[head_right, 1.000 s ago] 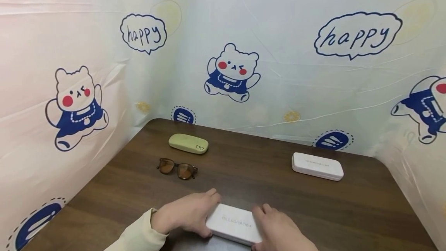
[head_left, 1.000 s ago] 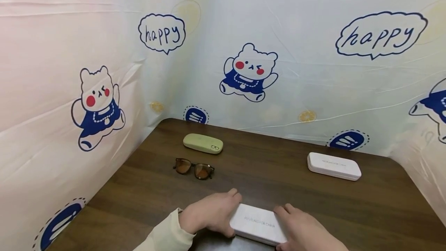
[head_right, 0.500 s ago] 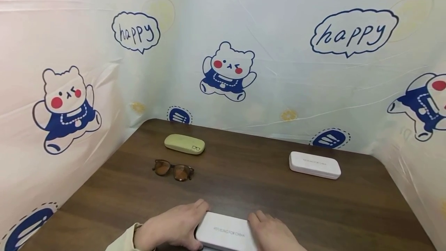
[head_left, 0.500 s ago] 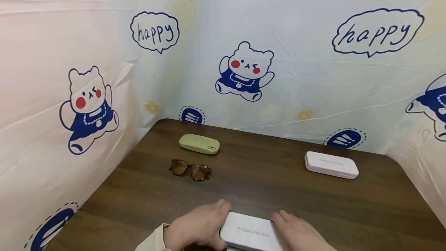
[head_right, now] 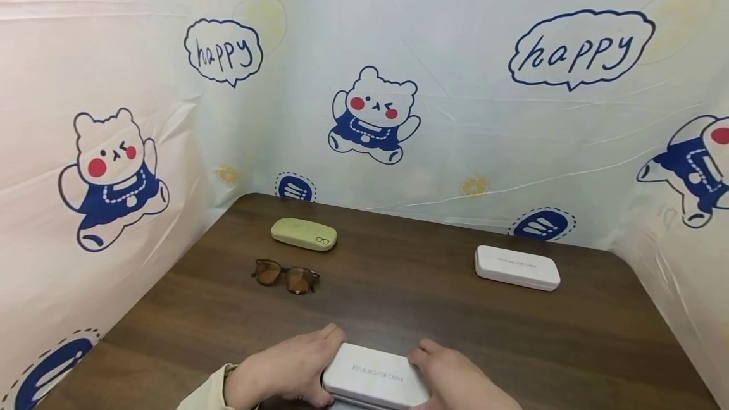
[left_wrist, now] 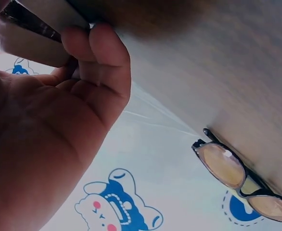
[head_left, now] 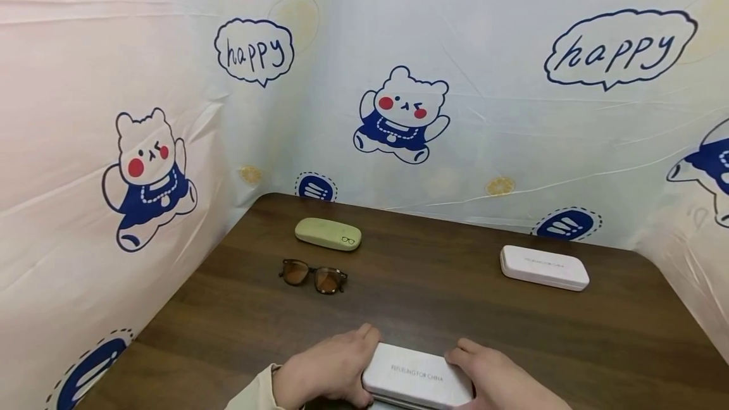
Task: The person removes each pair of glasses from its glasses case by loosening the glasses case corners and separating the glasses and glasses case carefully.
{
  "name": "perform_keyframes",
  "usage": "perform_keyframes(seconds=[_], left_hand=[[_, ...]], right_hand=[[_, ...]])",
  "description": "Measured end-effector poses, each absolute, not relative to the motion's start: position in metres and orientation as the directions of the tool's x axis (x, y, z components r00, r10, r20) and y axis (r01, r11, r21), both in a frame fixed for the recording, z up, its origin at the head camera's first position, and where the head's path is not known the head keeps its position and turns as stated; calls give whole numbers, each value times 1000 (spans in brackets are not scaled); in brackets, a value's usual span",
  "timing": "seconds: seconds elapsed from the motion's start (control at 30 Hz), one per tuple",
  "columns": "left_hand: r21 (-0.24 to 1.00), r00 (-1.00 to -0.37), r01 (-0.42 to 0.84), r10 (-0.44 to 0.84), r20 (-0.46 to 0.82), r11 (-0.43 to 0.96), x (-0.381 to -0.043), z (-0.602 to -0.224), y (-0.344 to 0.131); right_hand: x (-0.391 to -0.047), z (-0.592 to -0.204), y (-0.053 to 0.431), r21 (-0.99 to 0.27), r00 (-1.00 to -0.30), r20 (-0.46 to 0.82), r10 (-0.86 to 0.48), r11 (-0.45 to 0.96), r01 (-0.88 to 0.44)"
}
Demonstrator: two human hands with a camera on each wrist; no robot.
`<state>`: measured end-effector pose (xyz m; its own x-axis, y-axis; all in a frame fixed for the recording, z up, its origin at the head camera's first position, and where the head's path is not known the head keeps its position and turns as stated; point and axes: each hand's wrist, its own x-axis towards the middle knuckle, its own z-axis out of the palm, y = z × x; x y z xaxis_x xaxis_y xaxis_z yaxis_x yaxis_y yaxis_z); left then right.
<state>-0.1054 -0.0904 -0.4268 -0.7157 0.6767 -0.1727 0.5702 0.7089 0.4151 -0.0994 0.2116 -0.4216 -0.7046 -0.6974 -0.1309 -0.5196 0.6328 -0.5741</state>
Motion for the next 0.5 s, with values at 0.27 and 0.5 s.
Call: perform_keyframes(seconds=[0.27, 0.5], left_hand=[[443, -705, 566, 687, -177, 695, -108, -426, -94], [492, -712, 511, 668, -217, 705, -112, -426, -95]], right_hand=[[-101, -425, 222, -614, -657, 33, -753, 504, -608], [-103, -421, 226, -757, -691, -79, -719, 494, -428]])
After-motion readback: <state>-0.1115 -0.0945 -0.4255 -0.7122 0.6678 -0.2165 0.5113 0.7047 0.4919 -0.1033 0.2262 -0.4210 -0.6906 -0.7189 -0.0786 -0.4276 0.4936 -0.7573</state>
